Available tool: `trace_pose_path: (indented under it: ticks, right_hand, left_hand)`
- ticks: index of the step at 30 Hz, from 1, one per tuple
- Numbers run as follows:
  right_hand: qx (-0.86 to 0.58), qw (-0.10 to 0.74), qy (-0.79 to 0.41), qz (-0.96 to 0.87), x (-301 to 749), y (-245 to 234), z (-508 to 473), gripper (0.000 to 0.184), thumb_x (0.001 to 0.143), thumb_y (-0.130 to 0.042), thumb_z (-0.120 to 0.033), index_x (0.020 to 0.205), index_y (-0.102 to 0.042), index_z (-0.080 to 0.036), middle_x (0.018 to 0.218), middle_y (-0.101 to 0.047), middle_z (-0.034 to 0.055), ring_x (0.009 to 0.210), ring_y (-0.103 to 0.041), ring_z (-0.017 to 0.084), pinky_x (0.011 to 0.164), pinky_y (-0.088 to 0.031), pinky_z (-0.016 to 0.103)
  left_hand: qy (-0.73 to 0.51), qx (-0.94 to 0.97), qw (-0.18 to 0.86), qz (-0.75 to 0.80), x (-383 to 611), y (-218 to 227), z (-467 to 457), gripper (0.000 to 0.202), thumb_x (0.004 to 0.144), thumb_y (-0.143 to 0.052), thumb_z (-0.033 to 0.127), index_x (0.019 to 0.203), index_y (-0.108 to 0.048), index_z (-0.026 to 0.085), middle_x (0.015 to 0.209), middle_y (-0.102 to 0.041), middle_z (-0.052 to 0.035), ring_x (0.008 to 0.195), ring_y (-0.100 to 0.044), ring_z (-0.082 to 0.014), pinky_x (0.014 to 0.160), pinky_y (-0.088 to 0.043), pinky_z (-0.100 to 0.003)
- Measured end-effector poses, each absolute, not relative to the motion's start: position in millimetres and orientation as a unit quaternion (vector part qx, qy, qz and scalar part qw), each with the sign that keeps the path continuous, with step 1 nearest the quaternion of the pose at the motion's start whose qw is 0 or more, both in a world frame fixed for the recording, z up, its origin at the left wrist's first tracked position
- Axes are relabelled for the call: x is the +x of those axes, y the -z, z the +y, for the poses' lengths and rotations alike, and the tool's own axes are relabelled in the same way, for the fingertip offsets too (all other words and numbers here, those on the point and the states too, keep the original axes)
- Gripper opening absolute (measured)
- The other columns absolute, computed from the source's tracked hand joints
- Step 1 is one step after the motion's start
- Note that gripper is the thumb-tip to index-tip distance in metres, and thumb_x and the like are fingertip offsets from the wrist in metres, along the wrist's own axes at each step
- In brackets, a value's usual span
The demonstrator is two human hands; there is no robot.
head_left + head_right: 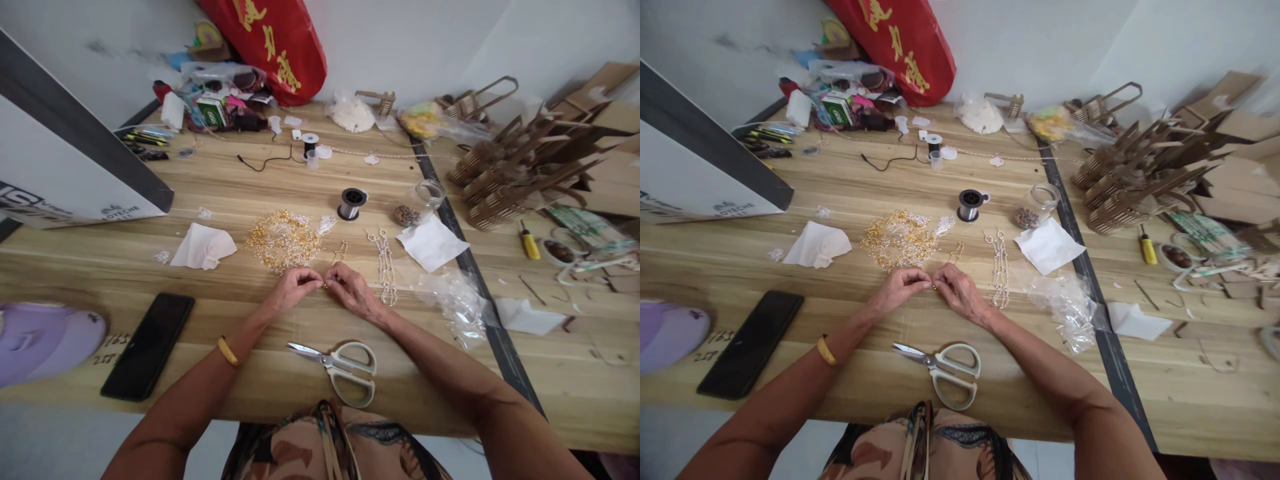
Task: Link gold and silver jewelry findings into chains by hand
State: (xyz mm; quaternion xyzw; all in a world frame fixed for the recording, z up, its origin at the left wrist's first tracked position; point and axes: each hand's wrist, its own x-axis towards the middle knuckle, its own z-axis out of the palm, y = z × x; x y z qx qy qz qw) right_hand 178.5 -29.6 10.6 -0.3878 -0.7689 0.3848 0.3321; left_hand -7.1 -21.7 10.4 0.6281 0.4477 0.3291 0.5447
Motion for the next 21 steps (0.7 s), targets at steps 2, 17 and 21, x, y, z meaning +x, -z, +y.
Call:
trace_pose_path:
  ticks: [2, 17, 21]
  right_hand:
    - [-0.394, 0.332, -0.394, -0.761, 178.6, -10.2, -29.6, 0.017, 0.091, -0.045, -0.032, 0.086, -0.053, -0.018, 0.077, -0.05, 0.0021, 0.067, -0.047, 0.013, 0.061, -0.038, 0.025]
    - [-0.406, 0.331, -0.415, -0.743, 178.3, -10.2, -29.9, 0.018, 0.089, -0.047, -0.033, 0.085, -0.054, -0.017, 0.075, -0.052, 0.0016, 0.066, -0.047, 0.012, 0.058, -0.037, 0.024]
    - [-0.413, 0.33, -0.416, -0.74, 177.9, -9.9, -29.9, 0.019, 0.089, -0.047, -0.033, 0.085, -0.054, -0.017, 0.073, -0.052, 0.0012, 0.064, -0.046, 0.012, 0.056, -0.036, 0.023]
  left_hand:
    - [-0.329, 0.623, 0.554, 0.444, -7.2, -10.3, -22.0, 0.016, 0.071, -0.063, 0.029, 0.073, -0.067, 0.013, 0.065, -0.064, -0.0016, 0.061, -0.055, -0.012, 0.059, -0.043, -0.022]
    - [-0.341, 0.615, 0.542, 0.461, -3.8, -9.5, -25.0, 0.013, 0.068, -0.067, 0.025, 0.072, -0.066, 0.012, 0.066, -0.065, -0.0024, 0.059, -0.055, -0.0111, 0.056, -0.042, -0.022]
    - [-0.354, 0.644, 0.488, 0.471, -2.1, -10.0, -26.9, 0.012, 0.07, -0.065, 0.025, 0.071, -0.066, 0.013, 0.067, -0.064, -0.0029, 0.061, -0.056, -0.0121, 0.059, -0.043, -0.023]
